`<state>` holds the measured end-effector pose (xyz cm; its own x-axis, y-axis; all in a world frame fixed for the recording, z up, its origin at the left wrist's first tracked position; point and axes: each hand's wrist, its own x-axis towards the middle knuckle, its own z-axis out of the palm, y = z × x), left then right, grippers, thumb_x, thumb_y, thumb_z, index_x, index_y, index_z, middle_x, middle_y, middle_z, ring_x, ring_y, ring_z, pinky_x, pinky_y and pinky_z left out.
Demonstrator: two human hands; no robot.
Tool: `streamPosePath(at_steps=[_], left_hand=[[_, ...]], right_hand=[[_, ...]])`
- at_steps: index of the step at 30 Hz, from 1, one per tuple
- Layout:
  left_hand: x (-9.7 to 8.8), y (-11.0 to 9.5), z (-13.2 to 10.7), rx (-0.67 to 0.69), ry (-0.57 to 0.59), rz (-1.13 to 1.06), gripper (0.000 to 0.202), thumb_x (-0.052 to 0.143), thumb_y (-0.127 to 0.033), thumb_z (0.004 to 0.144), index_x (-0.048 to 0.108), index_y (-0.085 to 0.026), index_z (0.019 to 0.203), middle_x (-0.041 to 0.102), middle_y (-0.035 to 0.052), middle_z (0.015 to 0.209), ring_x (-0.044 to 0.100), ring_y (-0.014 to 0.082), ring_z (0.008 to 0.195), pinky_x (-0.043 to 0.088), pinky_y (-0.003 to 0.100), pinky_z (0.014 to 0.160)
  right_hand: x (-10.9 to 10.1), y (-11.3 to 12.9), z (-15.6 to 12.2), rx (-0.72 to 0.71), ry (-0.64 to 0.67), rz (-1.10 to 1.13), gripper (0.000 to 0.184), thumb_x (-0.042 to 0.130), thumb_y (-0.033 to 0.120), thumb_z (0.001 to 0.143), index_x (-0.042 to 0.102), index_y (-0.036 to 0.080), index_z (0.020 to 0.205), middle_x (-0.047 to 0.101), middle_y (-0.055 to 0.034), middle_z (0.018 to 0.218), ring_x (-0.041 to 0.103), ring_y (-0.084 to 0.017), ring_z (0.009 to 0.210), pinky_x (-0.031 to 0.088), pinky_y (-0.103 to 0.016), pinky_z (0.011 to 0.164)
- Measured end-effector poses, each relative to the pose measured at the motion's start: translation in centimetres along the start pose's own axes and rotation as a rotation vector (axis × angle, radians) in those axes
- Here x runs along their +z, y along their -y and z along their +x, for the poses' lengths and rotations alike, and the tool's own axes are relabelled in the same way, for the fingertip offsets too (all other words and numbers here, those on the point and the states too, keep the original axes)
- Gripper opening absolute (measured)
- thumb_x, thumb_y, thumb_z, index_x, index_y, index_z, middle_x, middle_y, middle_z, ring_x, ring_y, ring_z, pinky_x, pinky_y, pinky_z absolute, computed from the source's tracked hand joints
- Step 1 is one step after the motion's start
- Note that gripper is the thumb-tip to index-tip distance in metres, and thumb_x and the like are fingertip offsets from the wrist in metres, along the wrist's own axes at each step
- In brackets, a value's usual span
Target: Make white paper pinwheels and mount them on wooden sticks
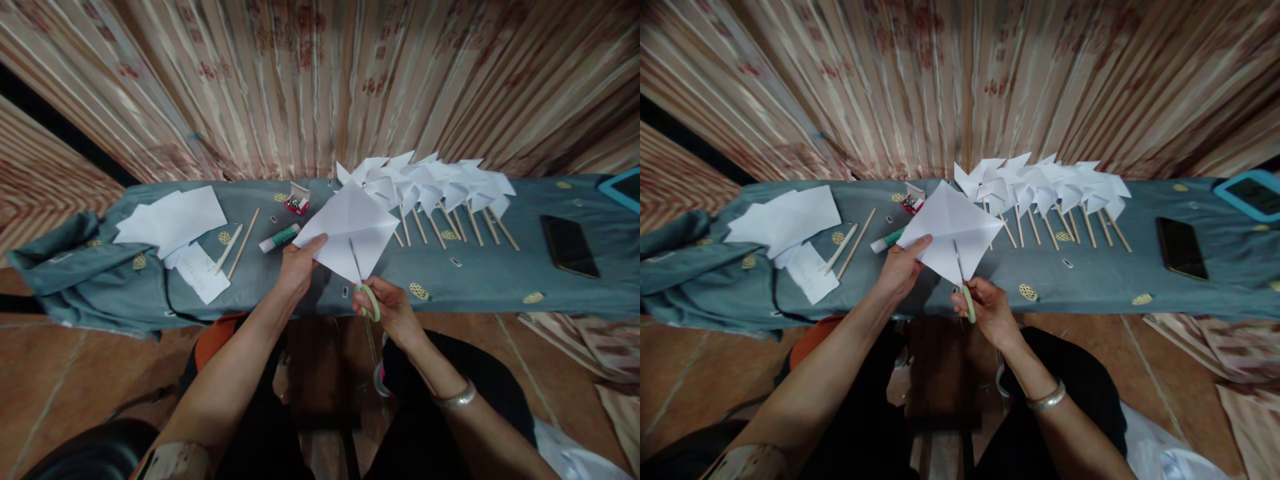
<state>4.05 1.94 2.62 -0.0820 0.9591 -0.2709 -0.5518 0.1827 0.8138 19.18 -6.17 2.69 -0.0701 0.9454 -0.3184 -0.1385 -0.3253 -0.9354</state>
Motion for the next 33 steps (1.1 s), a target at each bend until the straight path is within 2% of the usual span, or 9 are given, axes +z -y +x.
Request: streamPosePath(at_steps=[6, 19, 25, 33], left_hand=[[-0.10, 0.02, -0.02, -0.002, 0.000, 0.001, 0.037, 0.086, -0.025, 0.052, 0.071, -0.010, 0.083, 0.074, 0.0067, 0.077, 0.067, 0.0186, 0.069, 0.053, 0.030, 0.068], [0.00, -0.03, -0.05, -0.003, -0.010, 0.002, 0.036, 0.086, -0.024, 0.051, 0.070, -0.011, 0.080, 0.073, 0.0069, 0.076, 0.069, 0.0211, 0.075, 0.054, 0.033, 0.074], [-0.04, 0.01, -0.05, 0.008, 0.001, 0.010, 0.034, 0.085, -0.024, 0.052, 0.070, -0.011, 0.080, 0.073, 0.0053, 0.075, 0.068, 0.0184, 0.071, 0.054, 0.030, 0.070], [-0.01, -0.05, 0.00, 0.007, -0.003, 0.009, 0.036, 0.086, -0.025, 0.051, 0.070, -0.011, 0.080, 0.073, 0.0075, 0.077, 0.069, 0.0216, 0.076, 0.055, 0.033, 0.073]], right_hand=[[-0.09, 0.06, -0.04, -0.016, 0.022, -0.026, 0.041, 0.085, 0.048, 0.055, 0.060, 0.019, 0.071, 0.061, 0.0023, 0.058, 0.054, -0.010, 0.051, 0.045, -0.024, 0.050], [-0.19, -0.20, -0.03, -0.033, 0.022, -0.069, 0.041, 0.082, 0.051, 0.058, 0.059, 0.019, 0.070, 0.061, 0.0016, 0.056, 0.053, -0.010, 0.049, 0.044, -0.024, 0.048], [0.04, -0.03, -0.07, -0.041, 0.010, -0.063, 0.043, 0.083, 0.053, 0.056, 0.058, 0.019, 0.067, 0.061, 0.0016, 0.054, 0.052, -0.010, 0.047, 0.042, -0.023, 0.046], [0.02, -0.12, -0.08, -0.057, 0.026, -0.077, 0.042, 0.080, 0.054, 0.059, 0.057, 0.020, 0.067, 0.060, 0.0014, 0.054, 0.053, -0.010, 0.048, 0.042, -0.024, 0.046]])
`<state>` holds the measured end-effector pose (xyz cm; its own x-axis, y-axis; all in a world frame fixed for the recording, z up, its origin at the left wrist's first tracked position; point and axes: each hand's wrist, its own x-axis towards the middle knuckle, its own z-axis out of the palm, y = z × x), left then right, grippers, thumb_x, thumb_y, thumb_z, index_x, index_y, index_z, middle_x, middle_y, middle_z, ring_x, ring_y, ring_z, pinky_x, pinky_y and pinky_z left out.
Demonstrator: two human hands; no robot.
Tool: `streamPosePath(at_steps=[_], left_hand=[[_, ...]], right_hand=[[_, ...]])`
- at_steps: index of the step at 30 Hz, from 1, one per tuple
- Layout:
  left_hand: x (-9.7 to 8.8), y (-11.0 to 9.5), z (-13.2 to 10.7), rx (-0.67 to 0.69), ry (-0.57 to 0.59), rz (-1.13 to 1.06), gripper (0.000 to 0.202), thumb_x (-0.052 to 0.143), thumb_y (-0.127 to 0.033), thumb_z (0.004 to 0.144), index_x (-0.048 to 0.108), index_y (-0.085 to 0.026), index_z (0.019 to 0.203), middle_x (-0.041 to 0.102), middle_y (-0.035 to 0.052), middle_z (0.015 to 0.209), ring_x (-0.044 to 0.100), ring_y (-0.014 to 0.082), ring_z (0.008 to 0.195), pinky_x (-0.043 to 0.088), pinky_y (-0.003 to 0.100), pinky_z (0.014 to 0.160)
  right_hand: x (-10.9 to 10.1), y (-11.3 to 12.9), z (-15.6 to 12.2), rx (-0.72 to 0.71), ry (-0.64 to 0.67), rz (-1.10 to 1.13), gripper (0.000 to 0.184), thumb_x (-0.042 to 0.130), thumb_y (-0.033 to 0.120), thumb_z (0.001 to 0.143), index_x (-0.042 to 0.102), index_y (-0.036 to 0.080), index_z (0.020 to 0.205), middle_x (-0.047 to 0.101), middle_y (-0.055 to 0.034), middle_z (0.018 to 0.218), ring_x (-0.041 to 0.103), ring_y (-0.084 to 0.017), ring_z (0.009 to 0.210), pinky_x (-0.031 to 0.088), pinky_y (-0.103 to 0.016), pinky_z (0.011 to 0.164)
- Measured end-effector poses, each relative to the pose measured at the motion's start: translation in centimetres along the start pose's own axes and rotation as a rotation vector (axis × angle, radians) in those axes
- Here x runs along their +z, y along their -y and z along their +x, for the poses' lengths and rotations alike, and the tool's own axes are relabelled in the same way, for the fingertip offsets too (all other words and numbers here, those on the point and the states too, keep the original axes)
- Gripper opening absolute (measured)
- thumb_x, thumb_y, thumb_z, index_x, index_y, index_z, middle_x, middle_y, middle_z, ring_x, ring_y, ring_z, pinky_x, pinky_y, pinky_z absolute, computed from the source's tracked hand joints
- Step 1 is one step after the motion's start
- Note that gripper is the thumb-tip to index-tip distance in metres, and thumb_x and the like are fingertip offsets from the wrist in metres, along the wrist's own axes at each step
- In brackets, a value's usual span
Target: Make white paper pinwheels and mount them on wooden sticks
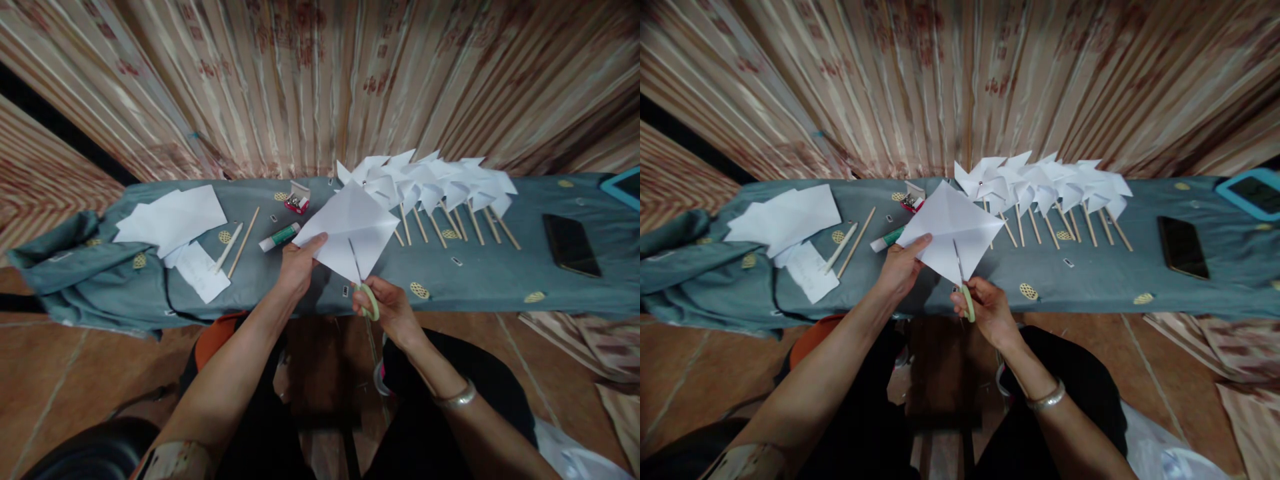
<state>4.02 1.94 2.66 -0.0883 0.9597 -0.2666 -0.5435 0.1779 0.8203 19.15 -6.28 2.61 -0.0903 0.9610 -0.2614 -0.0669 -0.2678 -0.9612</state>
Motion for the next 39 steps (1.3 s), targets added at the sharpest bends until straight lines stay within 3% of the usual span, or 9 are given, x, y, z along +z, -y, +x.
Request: streamPosePath(at_steps=[8, 13, 16, 22, 26, 29, 35, 37, 39], left_hand=[[0.0, 0.0, 0.0, 0.008, 0.008, 0.006, 0.032, 0.085, -0.024, 0.052, 0.070, -0.012, 0.077, 0.073, 0.0061, 0.074, 0.068, 0.0206, 0.073, 0.054, 0.031, 0.069], [-0.2, -0.5, 0.4, 0.025, -0.015, -0.037, 0.032, 0.086, -0.022, 0.052, 0.070, -0.013, 0.079, 0.074, 0.0059, 0.079, 0.069, 0.0195, 0.073, 0.055, 0.030, 0.070], [-0.4, -1.1, 0.8, 0.048, -0.047, -0.066, 0.030, 0.084, -0.018, 0.053, 0.070, -0.013, 0.078, 0.075, 0.0055, 0.080, 0.070, 0.0195, 0.075, 0.056, 0.030, 0.074], [-0.8, -1.8, 1.4, 0.078, -0.058, -0.071, 0.026, 0.083, -0.018, 0.055, 0.069, -0.017, 0.078, 0.074, 0.0049, 0.083, 0.070, 0.0239, 0.091, 0.055, 0.034, 0.082], [-1.0, -1.6, 1.6, 0.083, -0.043, -0.034, 0.028, 0.084, -0.020, 0.052, 0.070, -0.016, 0.076, 0.074, 0.0038, 0.080, 0.070, 0.0218, 0.082, 0.054, 0.032, 0.077], [-1.1, -1.2, 1.5, 0.056, -0.021, 0.012, 0.031, 0.084, -0.022, 0.051, 0.071, -0.014, 0.077, 0.074, 0.0045, 0.078, 0.069, 0.0209, 0.077, 0.053, 0.031, 0.073], [-1.0, -0.8, 1.2, 0.032, 0.064, 0.146, 0.030, 0.083, -0.023, 0.048, 0.072, -0.013, 0.074, 0.073, 0.0042, 0.071, 0.065, 0.0181, 0.065, 0.050, 0.030, 0.067], [-1.0, -0.8, 1.0, 0.010, 0.097, 0.202, 0.027, 0.083, -0.024, 0.048, 0.072, -0.013, 0.070, 0.072, 0.0038, 0.068, 0.062, 0.0166, 0.060, 0.048, 0.029, 0.063], [-1.0, -0.9, 0.8, -0.016, 0.130, 0.252, 0.026, 0.082, -0.025, 0.048, 0.073, -0.012, 0.069, 0.072, 0.0042, 0.067, 0.061, 0.0162, 0.058, 0.046, 0.028, 0.061]], right_hand=[[-0.1, 0.0, 0.0, 0.017, 0.036, -0.005, 0.044, 0.079, 0.055, 0.061, 0.058, 0.020, 0.073, 0.061, 0.0016, 0.058, 0.054, -0.010, 0.051, 0.045, -0.024, 0.049], [-0.3, -0.6, -0.3, 0.050, 0.116, 0.030, 0.051, 0.079, 0.058, 0.061, 0.061, 0.018, 0.087, 0.062, 0.0017, 0.062, 0.055, -0.009, 0.052, 0.045, -0.023, 0.049], [-0.9, -0.6, -0.6, 0.108, 0.220, 0.025, 0.051, 0.080, 0.055, 0.062, 0.061, 0.017, 0.090, 0.062, 0.0019, 0.062, 0.056, -0.010, 0.053, 0.045, -0.022, 0.050], [-3.2, 0.8, -1.6, 0.308, 0.558, -0.052, 0.046, 0.081, 0.048, 0.064, 0.062, 0.014, 0.089, 0.062, 0.0007, 0.065, 0.057, -0.009, 0.054, 0.047, -0.022, 0.053], [-5.2, 1.2, -1.8, 0.239, 0.639, 0.031, 0.050, 0.080, 0.048, 0.066, 0.062, 0.013, 0.097, 0.065, -0.0022, 0.067, 0.056, -0.009, 0.054, 0.044, -0.021, 0.052], [-6.8, 1.4, -1.3, 0.059, 0.448, 0.116, 0.055, 0.081, 0.052, 0.063, 0.064, 0.016, 0.101, 0.065, -0.0020, 0.068, 0.055, -0.010, 0.053, 0.041, -0.022, 0.048], [-8.8, 2.2, 1.0, -0.293, -0.269, 0.042, 0.041, 0.081, 0.046, 0.064, 0.066, 0.023, 0.095, 0.067, -0.0003, 0.071, 0.056, -0.012, 0.055, 0.042, -0.024, 0.049], [-8.7, 2.5, 1.7, -0.326, -0.363, 0.002, 0.040, 0.083, 0.041, 0.061, 0.067, 0.023, 0.093, 0.069, 0.0001, 0.075, 0.059, -0.012, 0.060, 0.046, -0.024, 0.056], [-8.1, 2.5, 2.1, -0.303, -0.345, -0.030, 0.044, 0.086, 0.037, 0.058, 0.066, 0.023, 0.094, 0.070, 0.0004, 0.079, 0.061, -0.012, 0.065, 0.048, -0.025, 0.060]])
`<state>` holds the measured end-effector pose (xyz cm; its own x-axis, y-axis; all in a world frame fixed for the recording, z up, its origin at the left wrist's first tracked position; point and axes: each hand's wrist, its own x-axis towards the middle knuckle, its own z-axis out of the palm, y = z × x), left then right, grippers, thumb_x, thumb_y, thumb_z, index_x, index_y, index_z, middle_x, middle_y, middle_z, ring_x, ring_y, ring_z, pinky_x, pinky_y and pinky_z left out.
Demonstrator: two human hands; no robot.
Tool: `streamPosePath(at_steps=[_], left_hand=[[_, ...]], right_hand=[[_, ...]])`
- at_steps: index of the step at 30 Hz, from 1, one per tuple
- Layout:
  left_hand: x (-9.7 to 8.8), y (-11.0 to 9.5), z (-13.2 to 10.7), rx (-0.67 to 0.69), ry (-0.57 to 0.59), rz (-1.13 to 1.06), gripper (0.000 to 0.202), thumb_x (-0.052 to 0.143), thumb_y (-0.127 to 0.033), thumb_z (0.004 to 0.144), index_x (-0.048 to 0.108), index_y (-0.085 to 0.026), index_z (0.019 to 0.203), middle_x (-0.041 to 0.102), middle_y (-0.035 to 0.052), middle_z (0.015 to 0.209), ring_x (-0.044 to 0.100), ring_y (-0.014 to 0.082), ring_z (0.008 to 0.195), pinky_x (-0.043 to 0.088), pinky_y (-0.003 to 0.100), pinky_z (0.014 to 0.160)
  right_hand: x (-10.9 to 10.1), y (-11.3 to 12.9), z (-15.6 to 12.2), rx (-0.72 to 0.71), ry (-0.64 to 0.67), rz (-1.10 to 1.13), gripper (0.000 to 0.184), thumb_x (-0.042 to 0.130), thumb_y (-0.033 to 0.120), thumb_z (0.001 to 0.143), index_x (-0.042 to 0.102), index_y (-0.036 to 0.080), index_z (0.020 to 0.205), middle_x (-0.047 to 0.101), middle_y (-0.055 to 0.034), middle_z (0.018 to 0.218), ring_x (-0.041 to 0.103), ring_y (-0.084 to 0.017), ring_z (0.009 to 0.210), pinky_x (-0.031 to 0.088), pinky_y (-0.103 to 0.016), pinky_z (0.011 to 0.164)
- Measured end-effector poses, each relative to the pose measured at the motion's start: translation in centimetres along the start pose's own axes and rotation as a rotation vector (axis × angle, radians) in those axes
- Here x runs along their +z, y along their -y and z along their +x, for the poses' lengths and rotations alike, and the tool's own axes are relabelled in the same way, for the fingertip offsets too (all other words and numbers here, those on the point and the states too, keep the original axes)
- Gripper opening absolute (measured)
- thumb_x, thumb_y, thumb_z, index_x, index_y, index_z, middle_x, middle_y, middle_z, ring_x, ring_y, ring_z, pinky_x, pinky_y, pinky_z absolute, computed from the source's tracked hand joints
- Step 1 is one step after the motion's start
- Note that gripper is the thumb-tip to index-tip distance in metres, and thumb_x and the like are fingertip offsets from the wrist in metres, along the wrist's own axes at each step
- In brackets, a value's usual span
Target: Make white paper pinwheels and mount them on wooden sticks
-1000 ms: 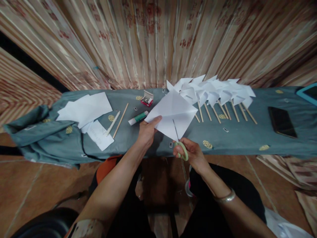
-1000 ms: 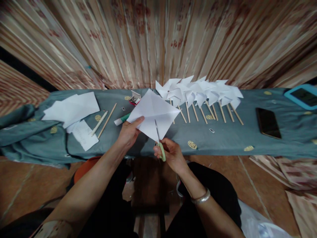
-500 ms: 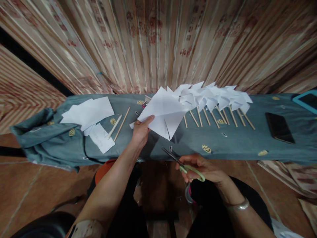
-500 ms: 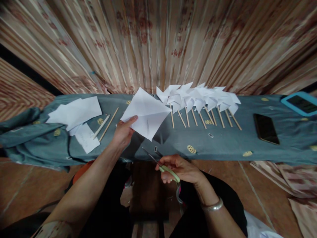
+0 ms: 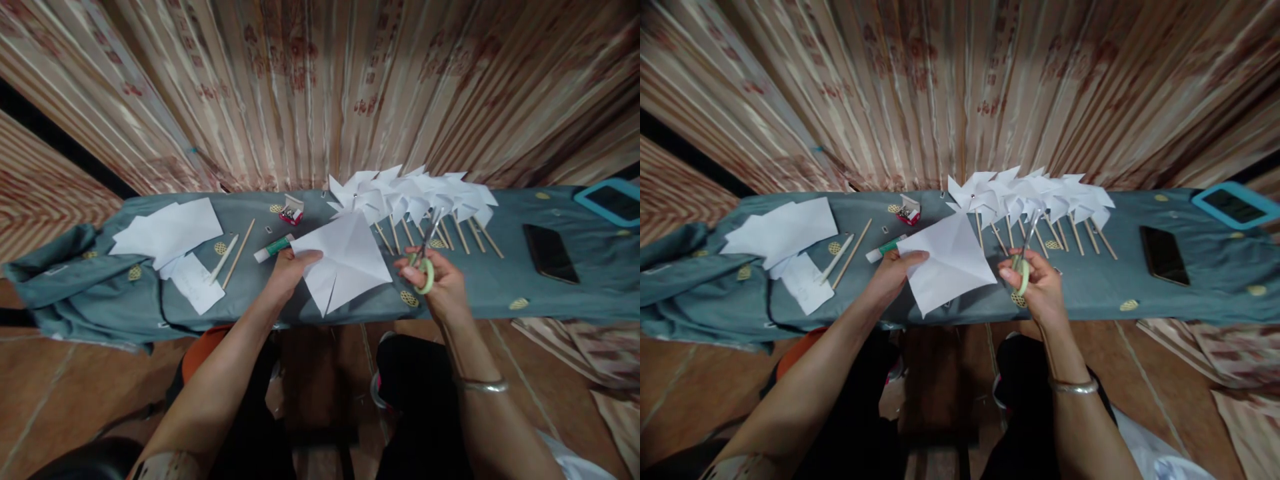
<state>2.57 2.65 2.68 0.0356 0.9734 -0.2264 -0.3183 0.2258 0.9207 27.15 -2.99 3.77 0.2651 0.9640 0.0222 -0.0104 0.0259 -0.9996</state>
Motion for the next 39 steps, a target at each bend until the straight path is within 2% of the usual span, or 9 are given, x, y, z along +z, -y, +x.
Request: streamPosePath(at_steps=[5, 9, 13, 16, 20, 23, 25, 32, 39], left_hand=[[-0.2, 0.0, -0.2, -0.082, 0.071, 0.095, 0.028, 0.083, -0.027, 0.045, 0.073, -0.012, 0.066, 0.070, 0.0045, 0.063, 0.059, 0.0159, 0.053, 0.043, 0.028, 0.055], [-0.3, 0.1, -0.1, -0.101, 0.092, 0.100, 0.032, 0.086, -0.030, 0.044, 0.073, -0.012, 0.067, 0.072, 0.0061, 0.067, 0.062, 0.0179, 0.058, 0.046, 0.030, 0.061], [0.0, -0.3, -0.2, -0.112, 0.165, -0.128, 0.046, 0.079, -0.051, 0.059, 0.073, -0.015, 0.087, 0.075, 0.0100, 0.090, 0.068, 0.0284, 0.091, 0.050, 0.040, 0.084], [0.4, -0.4, -1.0, -0.141, 0.228, -0.307, 0.058, 0.071, -0.063, 0.065, 0.068, -0.021, 0.105, 0.071, 0.0095, 0.111, 0.059, 0.0310, 0.116, 0.044, 0.045, 0.098], [1.3, 0.6, -2.5, -0.155, 0.237, -0.278, 0.070, 0.083, -0.048, 0.058, 0.060, -0.022, 0.118, 0.064, 0.0117, 0.124, 0.049, 0.0325, 0.129, 0.036, 0.049, 0.106], [2.5, 1.8, -3.2, -0.170, 0.240, -0.203, 0.072, 0.088, -0.035, 0.052, 0.060, -0.020, 0.116, 0.066, 0.0118, 0.120, 0.054, 0.0319, 0.124, 0.037, 0.047, 0.106], [3.3, 2.2, -3.3, -0.129, 0.228, -0.191, 0.059, 0.086, -0.035, 0.053, 0.063, -0.019, 0.106, 0.068, 0.0100, 0.114, 0.059, 0.0294, 0.117, 0.040, 0.045, 0.103], [3.6, 1.6, -2.5, -0.080, 0.022, -0.249, 0.033, 0.077, -0.022, 0.053, 0.069, -0.016, 0.084, 0.073, 0.0039, 0.085, 0.068, 0.0209, 0.083, 0.053, 0.037, 0.082], [3.2, 0.9, -2.0, -0.076, -0.075, -0.250, 0.032, 0.078, -0.022, 0.052, 0.070, -0.015, 0.082, 0.075, 0.0061, 0.087, 0.070, 0.0233, 0.084, 0.054, 0.037, 0.079]], right_hand=[[1.8, -0.3, -0.2, 0.164, 0.148, 0.031, 0.052, 0.088, 0.035, 0.050, 0.063, 0.022, 0.093, 0.069, 0.0043, 0.069, 0.058, -0.011, 0.058, 0.047, -0.023, 0.056], [2.4, -0.5, 0.1, 0.253, 0.168, 0.071, 0.051, 0.088, 0.035, 0.045, 0.061, 0.021, 0.087, 0.066, 0.0064, 0.060, 0.053, -0.009, 0.049, 0.044, -0.022, 0.049], [2.6, -0.7, 0.6, 0.187, 0.073, 0.106, 0.049, 0.087, 0.034, 0.046, 0.061, 0.021, 0.086, 0.068, 0.0057, 0.063, 0.056, -0.010, 0.050, 0.046, -0.023, 0.052], [3.0, -1.1, 1.2, 0.103, -0.053, 0.128, 0.047, 0.085, 0.034, 0.048, 0.061, 0.021, 0.086, 0.069, 0.0045, 0.066, 0.058, -0.011, 0.053, 0.048, -0.025, 0.055], [4.1, -1.7, 1.6, 0.031, -0.194, 0.139, 0.045, 0.082, 0.034, 0.049, 0.060, 0.022, 0.086, 0.068, 0.0051, 0.065, 0.059, -0.013, 0.055, 0.049, -0.027, 0.057], [5.5, -2.0, 1.5, 0.028, -0.183, 0.143, 0.045, 0.082, 0.031, 0.050, 0.060, 0.022, 0.088, 0.066, 0.0067, 0.061, 0.059, -0.013, 0.055, 0.049, -0.027, 0.059], [6.5, -2.0, 1.3, 0.028, -0.154, 0.145, 0.046, 0.082, 0.030, 0.050, 0.060, 0.022, 0.090, 0.065, 0.0077, 0.059, 0.058, -0.012, 0.054, 0.048, -0.026, 0.059], [8.2, -1.6, 1.2, 0.103, -0.115, 0.231, 0.049, 0.084, 0.032, 0.049, 0.059, 0.022, 0.090, 0.068, 0.0058, 0.066, 0.060, -0.013, 0.058, 0.050, -0.028, 0.062], [8.8, -2.1, 1.1, 0.098, -0.065, 0.218, 0.043, 0.082, 0.037, 0.055, 0.060, 0.023, 0.089, 0.070, 0.0028, 0.073, 0.064, -0.015, 0.069, 0.052, -0.031, 0.070]])
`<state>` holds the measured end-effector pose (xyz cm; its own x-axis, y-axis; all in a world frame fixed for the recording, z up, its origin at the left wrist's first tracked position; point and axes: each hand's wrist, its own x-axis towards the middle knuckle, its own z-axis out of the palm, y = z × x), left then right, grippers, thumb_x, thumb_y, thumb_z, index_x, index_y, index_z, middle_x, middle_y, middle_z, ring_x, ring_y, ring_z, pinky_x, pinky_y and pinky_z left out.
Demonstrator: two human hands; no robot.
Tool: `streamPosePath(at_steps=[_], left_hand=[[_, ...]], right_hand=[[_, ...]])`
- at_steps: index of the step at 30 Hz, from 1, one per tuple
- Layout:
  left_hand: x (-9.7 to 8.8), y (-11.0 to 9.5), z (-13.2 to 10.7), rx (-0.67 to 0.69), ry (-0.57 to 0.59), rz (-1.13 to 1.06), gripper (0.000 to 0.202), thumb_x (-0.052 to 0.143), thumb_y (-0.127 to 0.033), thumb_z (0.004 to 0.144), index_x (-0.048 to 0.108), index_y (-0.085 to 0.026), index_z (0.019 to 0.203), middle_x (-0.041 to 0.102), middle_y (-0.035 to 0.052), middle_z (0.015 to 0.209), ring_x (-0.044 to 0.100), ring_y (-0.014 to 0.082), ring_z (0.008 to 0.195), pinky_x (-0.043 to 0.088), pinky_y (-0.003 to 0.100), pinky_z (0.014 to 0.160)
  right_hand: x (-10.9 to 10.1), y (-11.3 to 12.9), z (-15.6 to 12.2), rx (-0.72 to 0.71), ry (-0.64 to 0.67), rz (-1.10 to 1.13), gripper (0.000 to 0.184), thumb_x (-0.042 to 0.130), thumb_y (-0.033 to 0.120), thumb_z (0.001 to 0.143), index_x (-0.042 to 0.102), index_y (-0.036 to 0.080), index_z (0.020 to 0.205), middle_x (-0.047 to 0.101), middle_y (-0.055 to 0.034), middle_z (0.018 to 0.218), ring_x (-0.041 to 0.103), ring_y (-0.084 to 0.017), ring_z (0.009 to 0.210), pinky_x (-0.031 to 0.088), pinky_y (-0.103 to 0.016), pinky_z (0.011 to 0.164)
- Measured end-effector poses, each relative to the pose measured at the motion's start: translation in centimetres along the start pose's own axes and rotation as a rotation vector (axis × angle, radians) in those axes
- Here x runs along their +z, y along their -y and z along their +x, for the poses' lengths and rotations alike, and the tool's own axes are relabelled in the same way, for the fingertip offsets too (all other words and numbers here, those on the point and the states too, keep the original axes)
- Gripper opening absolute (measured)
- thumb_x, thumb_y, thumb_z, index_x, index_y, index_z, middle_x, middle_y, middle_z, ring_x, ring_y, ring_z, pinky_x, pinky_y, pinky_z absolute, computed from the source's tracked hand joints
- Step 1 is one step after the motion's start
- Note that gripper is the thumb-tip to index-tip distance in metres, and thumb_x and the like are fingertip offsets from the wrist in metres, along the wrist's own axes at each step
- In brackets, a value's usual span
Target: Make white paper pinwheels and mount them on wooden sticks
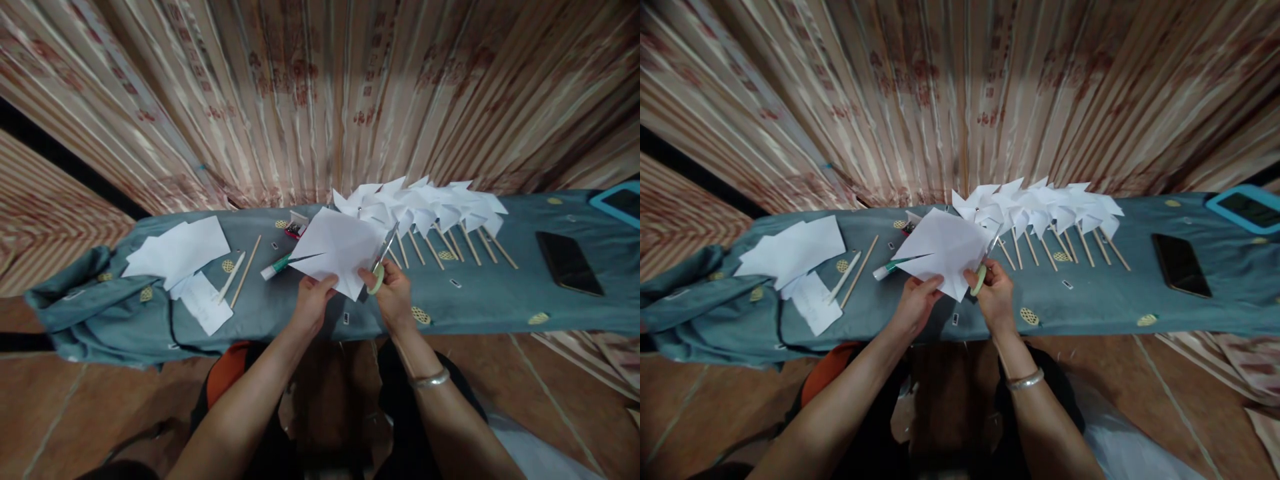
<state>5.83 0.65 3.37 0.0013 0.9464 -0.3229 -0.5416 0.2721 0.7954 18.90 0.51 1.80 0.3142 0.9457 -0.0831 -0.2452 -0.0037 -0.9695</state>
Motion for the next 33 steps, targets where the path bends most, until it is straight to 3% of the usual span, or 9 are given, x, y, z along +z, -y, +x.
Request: streamPosePath(at_steps=[4, 8, 12, 18, 21, 33], left_hand=[[-0.1, 0.2, 0.5, 0.040, -0.018, 0.002, 0.042, 0.086, -0.025, 0.048, 0.071, -0.014, 0.085, 0.076, 0.0078, 0.089, 0.070, 0.0234, 0.082, 0.054, 0.038, 0.080], [-0.3, 0.2, 1.1, 0.120, -0.078, 0.054, 0.039, 0.087, -0.021, 0.046, 0.072, -0.013, 0.081, 0.076, 0.0063, 0.083, 0.069, 0.0216, 0.075, 0.053, 0.036, 0.077], [-0.8, -0.8, 1.8, 0.212, -0.091, 0.053, 0.036, 0.086, -0.020, 0.048, 0.071, -0.013, 0.080, 0.075, 0.0048, 0.084, 0.068, 0.0193, 0.075, 0.053, 0.034, 0.078], [-1.6, -2.2, 2.6, 0.260, -0.115, 0.029, 0.041, 0.085, -0.022, 0.048, 0.070, -0.014, 0.085, 0.075, 0.0053, 0.087, 0.068, 0.0200, 0.081, 0.052, 0.034, 0.080], [-1.6, -2.3, 2.7, 0.250, -0.119, 0.016, 0.040, 0.085, -0.021, 0.047, 0.069, -0.014, 0.083, 0.074, 0.0041, 0.084, 0.067, 0.0190, 0.078, 0.052, 0.034, 0.079], [-1.5, -0.8, 2.8, 0.242, -0.103, 0.071, 0.032, 0.082, -0.020, 0.053, 0.069, -0.015, 0.081, 0.073, 0.0025, 0.081, 0.065, 0.0177, 0.075, 0.051, 0.032, 0.076]], right_hand=[[0.3, -0.1, -0.3, 0.028, 0.026, 0.008, 0.044, 0.083, 0.037, 0.053, 0.059, 0.022, 0.087, 0.071, 0.0020, 0.076, 0.064, -0.016, 0.068, 0.052, -0.031, 0.069], [0.3, 0.2, -0.9, 0.054, 0.098, -0.009, 0.045, 0.084, 0.036, 0.053, 0.059, 0.022, 0.087, 0.070, 0.0020, 0.076, 0.063, -0.015, 0.069, 0.052, -0.030, 0.070], [-0.5, 0.4, -2.1, 0.055, 0.195, -0.129, 0.047, 0.083, 0.041, 0.056, 0.062, 0.021, 0.093, 0.067, 0.0023, 0.070, 0.059, -0.014, 0.063, 0.048, -0.027, 0.061], [-2.3, 0.0, -4.9, 0.152, 0.550, -0.239, 0.042, 0.077, 0.049, 0.067, 0.067, 0.020, 0.096, 0.066, 0.0007, 0.071, 0.057, -0.013, 0.062, 0.043, -0.025, 0.058], [-2.6, -0.5, -5.8, 0.210, 0.649, -0.248, 0.045, 0.078, 0.050, 0.067, 0.067, 0.019, 0.098, 0.065, 0.0011, 0.070, 0.053, -0.011, 0.058, 0.039, -0.024, 0.054], [-2.0, -0.5, -5.4, 0.296, 0.643, -0.162, 0.048, 0.079, 0.058, 0.061, 0.068, 0.019, 0.087, 0.065, 0.0009, 0.065, 0.055, -0.011, 0.056, 0.044, -0.023, 0.054]])
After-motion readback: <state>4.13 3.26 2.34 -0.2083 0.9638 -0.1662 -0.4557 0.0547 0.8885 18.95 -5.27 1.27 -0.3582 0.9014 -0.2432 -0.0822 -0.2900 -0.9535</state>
